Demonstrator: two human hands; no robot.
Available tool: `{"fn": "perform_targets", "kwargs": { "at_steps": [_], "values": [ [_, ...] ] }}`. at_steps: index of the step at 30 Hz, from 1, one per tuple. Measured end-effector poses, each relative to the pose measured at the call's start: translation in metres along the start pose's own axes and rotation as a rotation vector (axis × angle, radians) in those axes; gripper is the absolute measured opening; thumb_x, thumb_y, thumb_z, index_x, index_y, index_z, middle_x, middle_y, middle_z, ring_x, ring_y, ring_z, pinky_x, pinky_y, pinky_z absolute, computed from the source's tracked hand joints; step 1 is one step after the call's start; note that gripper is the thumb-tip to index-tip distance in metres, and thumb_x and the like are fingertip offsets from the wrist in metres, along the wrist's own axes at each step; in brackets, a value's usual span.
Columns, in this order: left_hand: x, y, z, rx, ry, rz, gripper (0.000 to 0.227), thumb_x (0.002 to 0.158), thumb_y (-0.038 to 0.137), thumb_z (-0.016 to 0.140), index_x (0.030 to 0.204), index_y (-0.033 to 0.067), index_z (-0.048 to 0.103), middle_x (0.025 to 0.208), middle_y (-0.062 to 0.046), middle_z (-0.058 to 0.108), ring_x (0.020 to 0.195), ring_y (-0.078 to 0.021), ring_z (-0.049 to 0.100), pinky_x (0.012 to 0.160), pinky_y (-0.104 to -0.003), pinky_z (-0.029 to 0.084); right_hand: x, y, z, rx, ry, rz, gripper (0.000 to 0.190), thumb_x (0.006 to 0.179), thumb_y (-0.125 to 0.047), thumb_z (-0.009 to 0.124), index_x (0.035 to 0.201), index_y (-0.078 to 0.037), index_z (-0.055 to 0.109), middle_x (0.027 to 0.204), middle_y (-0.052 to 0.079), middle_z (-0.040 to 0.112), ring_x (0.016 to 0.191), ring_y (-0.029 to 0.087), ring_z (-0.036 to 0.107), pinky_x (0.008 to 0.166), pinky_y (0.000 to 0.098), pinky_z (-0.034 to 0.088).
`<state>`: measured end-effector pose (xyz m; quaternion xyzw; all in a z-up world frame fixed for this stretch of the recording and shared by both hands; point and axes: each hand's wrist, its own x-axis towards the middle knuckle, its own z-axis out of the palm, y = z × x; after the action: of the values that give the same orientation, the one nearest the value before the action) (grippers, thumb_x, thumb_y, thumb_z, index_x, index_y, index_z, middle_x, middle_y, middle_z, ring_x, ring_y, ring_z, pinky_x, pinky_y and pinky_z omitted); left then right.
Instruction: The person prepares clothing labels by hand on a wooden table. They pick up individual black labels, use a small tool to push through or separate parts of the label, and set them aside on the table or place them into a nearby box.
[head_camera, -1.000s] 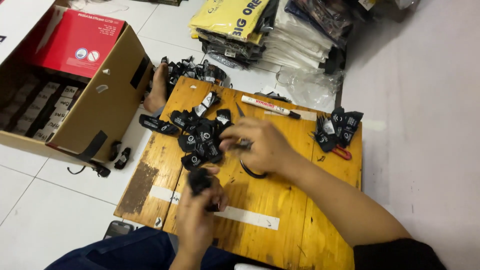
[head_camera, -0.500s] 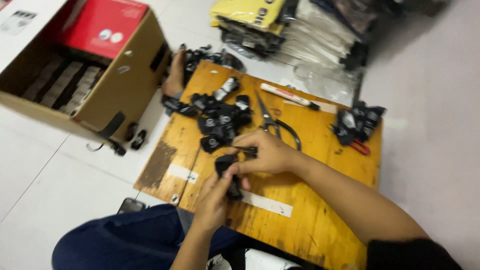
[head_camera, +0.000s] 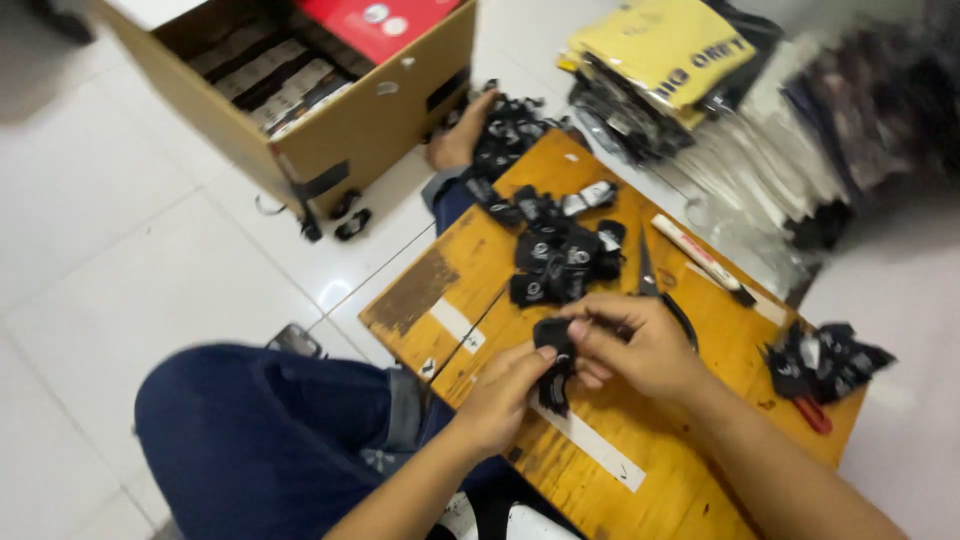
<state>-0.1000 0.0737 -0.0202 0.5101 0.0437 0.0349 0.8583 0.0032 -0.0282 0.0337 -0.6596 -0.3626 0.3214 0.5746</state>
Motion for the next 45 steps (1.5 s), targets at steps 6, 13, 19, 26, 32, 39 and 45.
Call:
{"fn": "perform_targets", "kwargs": {
  "at_steps": [6, 13, 19, 26, 32, 39, 45],
  "values": [
    [-0.002, -0.003, 0.009, -0.373, 0.084, 0.164, 0.028, 0.091, 0.019, 0.041, 0.101, -0.0038, 0.055, 0.089, -0.016, 0.063, 0.083, -0.0165, 0.062, 0.077, -0.026, 0.048, -0.001, 0.0, -0.008, -0.187, 0.202, 0.026, 0.021, 0.083, -0.018, 0.053, 0.089, -0.003, 0.065, 0.064, 0.006, 0.061, 0.047, 0.005, 0.045, 0.043, 0.0163, 0.033],
    [0.001, -0.004, 0.01, -0.378, 0.176, 0.117, 0.029, 0.091, 0.019, 0.045, 0.096, -0.0064, 0.057, 0.08, -0.013, 0.062, 0.072, -0.0144, 0.062, 0.066, -0.025, 0.05, -0.007, 0.004, -0.008, -0.355, 0.181, -0.304, 0.017, 0.067, -0.015, 0.07, 0.081, -0.006, 0.066, 0.067, 0.003, 0.059, 0.036, 0.004, 0.038, 0.031, 0.0159, 0.027],
    [0.002, -0.02, -0.004, -0.314, 0.158, 0.062, 0.036, 0.092, 0.03, 0.042, 0.097, -0.0027, 0.057, 0.078, -0.011, 0.061, 0.071, -0.0142, 0.061, 0.066, -0.026, 0.051, -0.005, 0.011, -0.001, -0.376, 0.215, -0.256, 0.021, 0.057, -0.005, 0.076, 0.075, -0.005, 0.065, 0.068, 0.003, 0.057, 0.033, 0.004, 0.036, 0.029, 0.016, 0.027],
    [-0.002, 0.001, 0.005, -0.223, 0.116, 0.061, 0.033, 0.093, 0.025, 0.043, 0.096, -0.0026, 0.059, 0.076, -0.008, 0.061, 0.071, -0.0123, 0.06, 0.065, -0.023, 0.05, -0.005, 0.019, -0.008, -0.342, 0.177, -0.274, 0.012, 0.063, -0.007, 0.073, 0.073, -0.006, 0.066, 0.067, 0.003, 0.059, 0.04, 0.005, 0.04, 0.035, 0.0162, 0.031],
    [-0.005, 0.013, 0.009, 0.038, 0.256, 0.123, 0.017, 0.084, 0.017, 0.058, 0.076, 0.0032, 0.063, 0.06, 0.002, 0.057, 0.062, -0.0034, 0.05, 0.053, -0.014, 0.041, -0.008, 0.017, -0.005, -0.33, 0.197, -0.344, 0.008, 0.064, -0.004, 0.071, 0.068, -0.005, 0.064, 0.064, 0.006, 0.059, 0.041, 0.007, 0.04, 0.036, 0.0189, 0.032],
    [-0.009, 0.015, 0.016, 0.008, 0.396, 0.183, 0.015, 0.079, 0.016, 0.064, 0.074, 0.002, 0.065, 0.058, 0.001, 0.058, 0.06, -0.0021, 0.047, 0.051, -0.013, 0.038, -0.011, 0.017, 0.002, -0.347, 0.239, -0.392, 0.005, 0.067, -0.005, 0.07, 0.069, -0.005, 0.065, 0.063, 0.005, 0.06, 0.044, 0.007, 0.042, 0.037, 0.0176, 0.033],
    [-0.01, 0.002, 0.013, -0.215, 0.404, 0.152, 0.028, 0.089, 0.026, 0.049, 0.085, -0.0004, 0.06, 0.074, -0.006, 0.058, 0.071, -0.0103, 0.054, 0.06, -0.02, 0.047, -0.013, 0.021, 0.001, -0.33, 0.222, -0.477, 0.005, 0.069, -0.005, 0.069, 0.07, -0.005, 0.064, 0.065, 0.006, 0.059, 0.046, 0.008, 0.042, 0.037, 0.0186, 0.033]
  ]
}}
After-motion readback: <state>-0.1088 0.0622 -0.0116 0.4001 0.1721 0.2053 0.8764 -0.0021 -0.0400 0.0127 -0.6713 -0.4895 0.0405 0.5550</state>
